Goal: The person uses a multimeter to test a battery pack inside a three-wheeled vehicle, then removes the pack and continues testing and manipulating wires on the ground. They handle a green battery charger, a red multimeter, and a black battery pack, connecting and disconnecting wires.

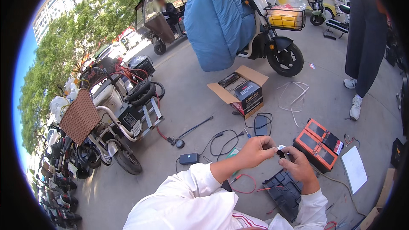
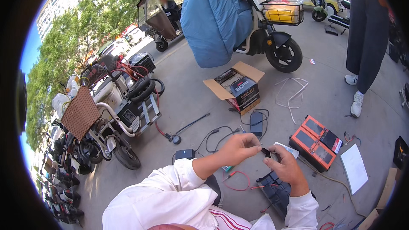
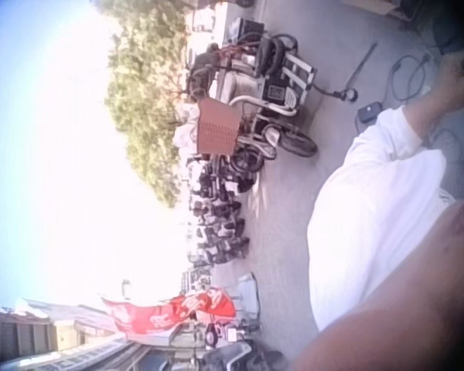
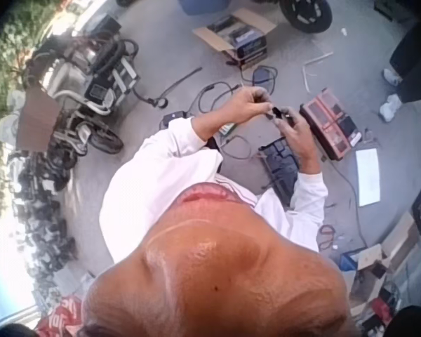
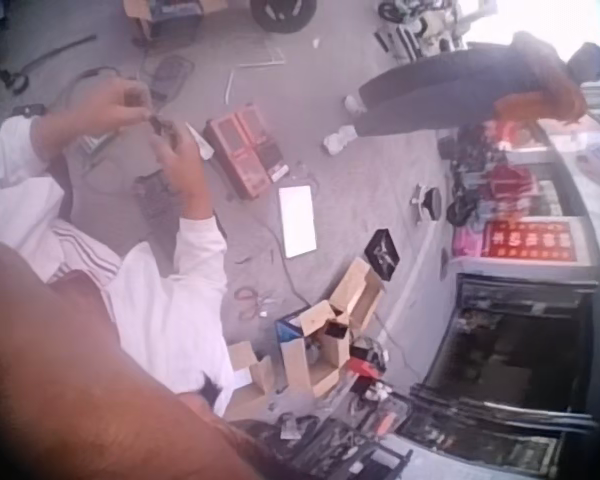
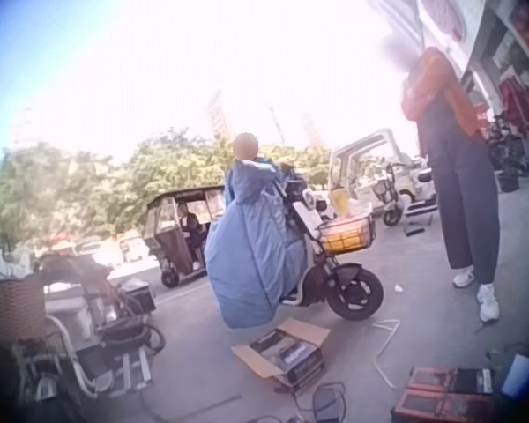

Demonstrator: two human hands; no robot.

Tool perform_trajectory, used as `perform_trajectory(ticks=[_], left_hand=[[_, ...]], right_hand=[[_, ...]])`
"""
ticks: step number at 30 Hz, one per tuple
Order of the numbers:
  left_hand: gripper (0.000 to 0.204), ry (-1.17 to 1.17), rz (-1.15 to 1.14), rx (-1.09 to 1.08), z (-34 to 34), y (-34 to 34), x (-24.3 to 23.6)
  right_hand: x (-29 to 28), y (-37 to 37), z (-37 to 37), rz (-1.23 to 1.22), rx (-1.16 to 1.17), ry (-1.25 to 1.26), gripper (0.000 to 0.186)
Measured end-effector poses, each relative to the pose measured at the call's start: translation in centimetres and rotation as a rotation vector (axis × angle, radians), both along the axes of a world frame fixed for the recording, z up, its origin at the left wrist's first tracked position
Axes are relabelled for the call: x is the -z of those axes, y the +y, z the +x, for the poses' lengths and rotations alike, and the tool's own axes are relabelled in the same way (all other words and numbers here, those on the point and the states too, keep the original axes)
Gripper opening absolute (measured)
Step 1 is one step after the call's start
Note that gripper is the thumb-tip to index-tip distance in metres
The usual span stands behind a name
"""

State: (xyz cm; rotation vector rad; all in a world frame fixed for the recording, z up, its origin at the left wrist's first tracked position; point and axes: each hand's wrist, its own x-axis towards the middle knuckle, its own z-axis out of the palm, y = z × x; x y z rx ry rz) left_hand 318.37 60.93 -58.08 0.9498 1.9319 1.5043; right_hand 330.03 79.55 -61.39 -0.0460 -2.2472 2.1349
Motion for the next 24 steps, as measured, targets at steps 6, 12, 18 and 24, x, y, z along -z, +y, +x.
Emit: perform_trajectory(ticks=[6,12,18,24], left_hand=[[0.017,-0.055,0.092,-0.005,-0.2,0.7,0.5],[0.017,-0.141,0.104,0.02,-0.8,0.4,0.8],[0.018,-0.155,0.061,0.059,-0.6,0.6,0.4],[0.018,-0.136,0.082,0.066,-0.4,0.6,0.8]], right_hand=[[-0.1,0.7,0.5,-0.073,-0.002,0.014,0.019],[-0.3,0.6,0.1,-0.191,0.008,0.001,0.024],[0.6,0.9,-0.3,-0.189,-0.008,0.012,0.021],[0.5,0.6,0.1,-0.19,0.018,0.005,0.014]])
